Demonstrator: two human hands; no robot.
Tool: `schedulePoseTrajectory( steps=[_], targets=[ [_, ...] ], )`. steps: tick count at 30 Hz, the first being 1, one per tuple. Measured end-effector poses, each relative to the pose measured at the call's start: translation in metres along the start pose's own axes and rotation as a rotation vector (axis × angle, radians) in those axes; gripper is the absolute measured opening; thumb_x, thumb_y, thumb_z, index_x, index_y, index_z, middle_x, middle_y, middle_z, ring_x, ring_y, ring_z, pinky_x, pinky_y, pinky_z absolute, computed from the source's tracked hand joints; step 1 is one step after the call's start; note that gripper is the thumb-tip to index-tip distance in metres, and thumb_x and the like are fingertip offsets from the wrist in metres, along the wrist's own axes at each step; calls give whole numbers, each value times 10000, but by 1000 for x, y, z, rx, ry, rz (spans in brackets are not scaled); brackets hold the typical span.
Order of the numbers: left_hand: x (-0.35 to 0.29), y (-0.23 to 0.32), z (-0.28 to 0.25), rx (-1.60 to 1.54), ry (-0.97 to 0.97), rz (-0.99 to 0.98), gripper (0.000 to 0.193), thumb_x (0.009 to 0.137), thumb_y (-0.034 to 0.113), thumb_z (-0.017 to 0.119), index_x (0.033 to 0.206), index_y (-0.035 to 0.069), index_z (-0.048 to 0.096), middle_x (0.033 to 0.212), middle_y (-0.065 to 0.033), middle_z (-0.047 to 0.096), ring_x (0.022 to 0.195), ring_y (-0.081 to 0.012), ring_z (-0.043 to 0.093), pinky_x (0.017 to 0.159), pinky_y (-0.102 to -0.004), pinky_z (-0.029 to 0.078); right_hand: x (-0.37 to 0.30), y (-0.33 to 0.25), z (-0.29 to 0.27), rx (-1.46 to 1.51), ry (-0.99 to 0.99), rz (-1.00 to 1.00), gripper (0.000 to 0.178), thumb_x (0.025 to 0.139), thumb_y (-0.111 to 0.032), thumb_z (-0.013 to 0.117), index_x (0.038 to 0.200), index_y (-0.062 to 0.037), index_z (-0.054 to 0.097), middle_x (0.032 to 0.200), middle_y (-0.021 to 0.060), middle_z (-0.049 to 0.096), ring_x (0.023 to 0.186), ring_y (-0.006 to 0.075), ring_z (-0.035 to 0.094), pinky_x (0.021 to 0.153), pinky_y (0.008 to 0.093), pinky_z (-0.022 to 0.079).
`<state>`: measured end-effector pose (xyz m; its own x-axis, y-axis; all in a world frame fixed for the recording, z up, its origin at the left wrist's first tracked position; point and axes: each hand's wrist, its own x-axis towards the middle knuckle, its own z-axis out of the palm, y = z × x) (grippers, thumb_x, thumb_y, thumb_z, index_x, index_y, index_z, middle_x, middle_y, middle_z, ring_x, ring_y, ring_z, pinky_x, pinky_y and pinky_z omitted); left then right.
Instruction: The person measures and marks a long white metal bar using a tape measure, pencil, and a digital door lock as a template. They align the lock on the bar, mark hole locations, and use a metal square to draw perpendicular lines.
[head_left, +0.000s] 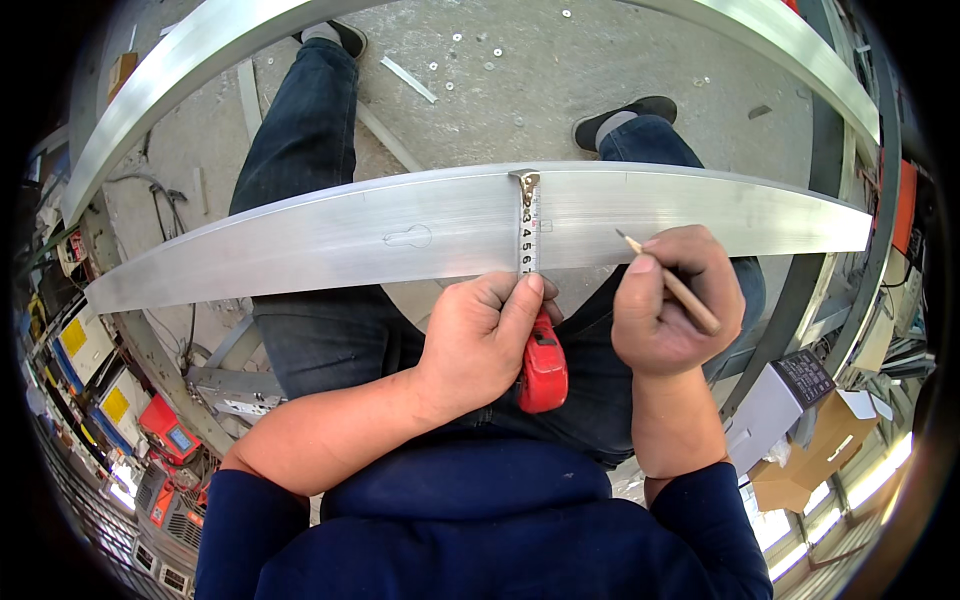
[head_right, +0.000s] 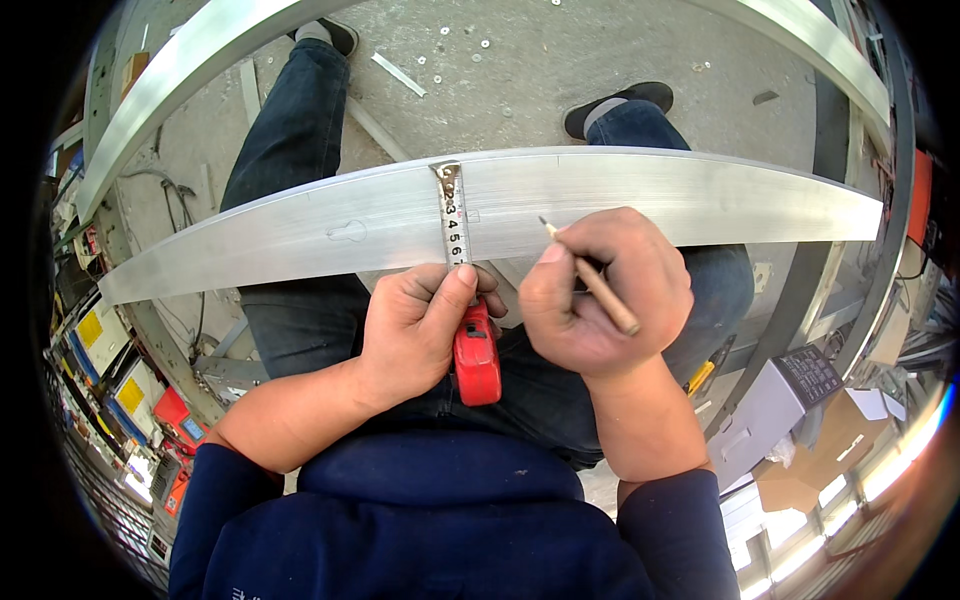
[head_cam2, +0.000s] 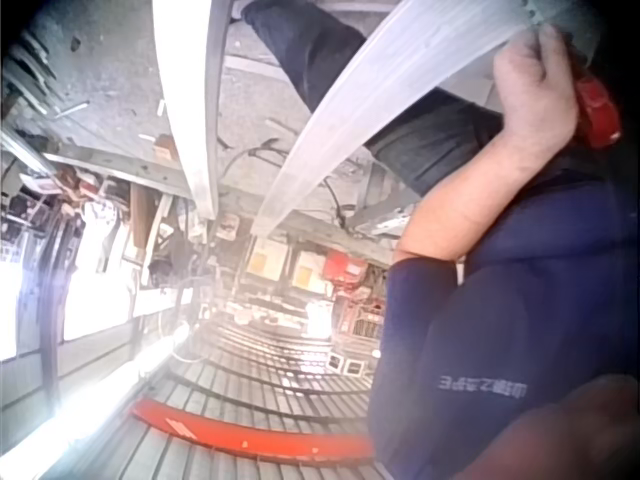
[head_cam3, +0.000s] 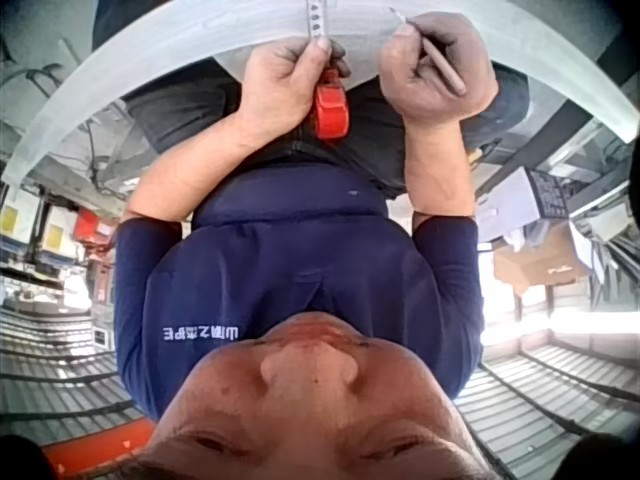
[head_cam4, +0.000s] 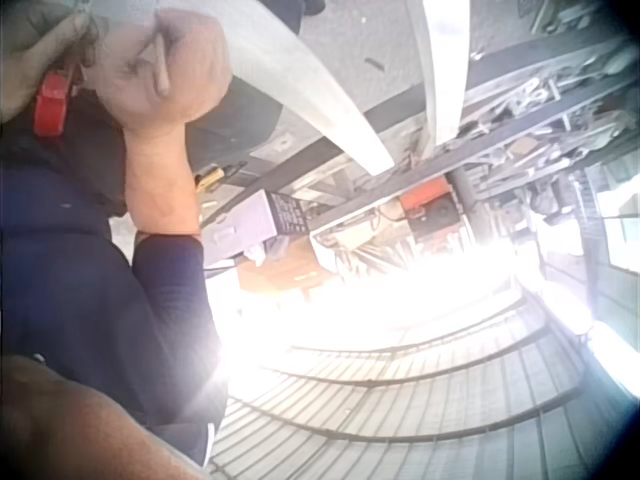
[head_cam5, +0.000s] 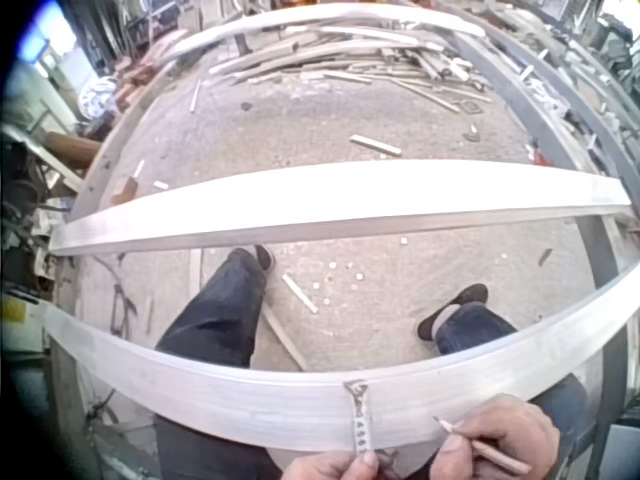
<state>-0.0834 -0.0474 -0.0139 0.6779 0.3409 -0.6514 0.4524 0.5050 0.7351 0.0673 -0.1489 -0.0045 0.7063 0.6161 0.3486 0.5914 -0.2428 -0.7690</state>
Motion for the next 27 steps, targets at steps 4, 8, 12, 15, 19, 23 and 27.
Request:
schedulePoseTrajectory(
  steps=[4,8,12,15,19,23,27],
  targets=[
    [0,4,-5,21,-69,-18,335,1112,227,515,1025,-49,684,874,-106,730,719,-148,700,655,-286,585,1,2,3,100,19,47,94,784,38,667,860,2,624,710,91,637,557,148,600,528,250,483],
    [-6,6,-12,-255,-108,-118,333,1101,244,533,976,-31,674,858,-117,718,689,-179,695,639,-303,579,4,5,3,179,72,49,94,897,13,697,981,35,659,815,100,681,680,125,626,609,237,499],
    [-17,19,-44,-466,-219,-111,417,1108,353,459,888,24,590,805,-139,598,638,-249,645,583,-340,543,1,14,10,434,164,158,189,1039,-104,634,1152,46,651,906,112,701,727,101,598,652,222,487],
    [-31,21,-79,-554,-243,-29,425,1107,445,440,1127,35,548,817,-120,560,622,-260,638,575,-350,539,1,20,9,524,166,207,243,1089,-185,574,1221,10,633,935,121,698,715,103,584,633,218,470],
    [-60,24,-123,-605,-264,80,663,1081,565,435,1383,-25,471,765,-120,563,598,-236,636,557,-335,550,3,17,8,564,213,257,201,1090,-152,567,1205,-4,639,895,67,694,730,79,574,668,224,476],
    [-106,18,-184,-216,-116,185,575,1080,515,473,1248,-33,512,725,-121,572,506,-209,604,483,-272,521,-5,2,-31,582,357,213,207,1115,-172,501,1239,-33,591,947,109,736,697,99,602,615,235,461],
    [-160,10,-243,-23,289,115,495,1024,485,601,1097,-4,583,678,-74,582,502,-175,604,457,-258,490,-40,-10,-91,398,463,158,172,1102,-130,511,1227,-46,595,953,95,727,725,103,607,626,242,469]
  ],
)
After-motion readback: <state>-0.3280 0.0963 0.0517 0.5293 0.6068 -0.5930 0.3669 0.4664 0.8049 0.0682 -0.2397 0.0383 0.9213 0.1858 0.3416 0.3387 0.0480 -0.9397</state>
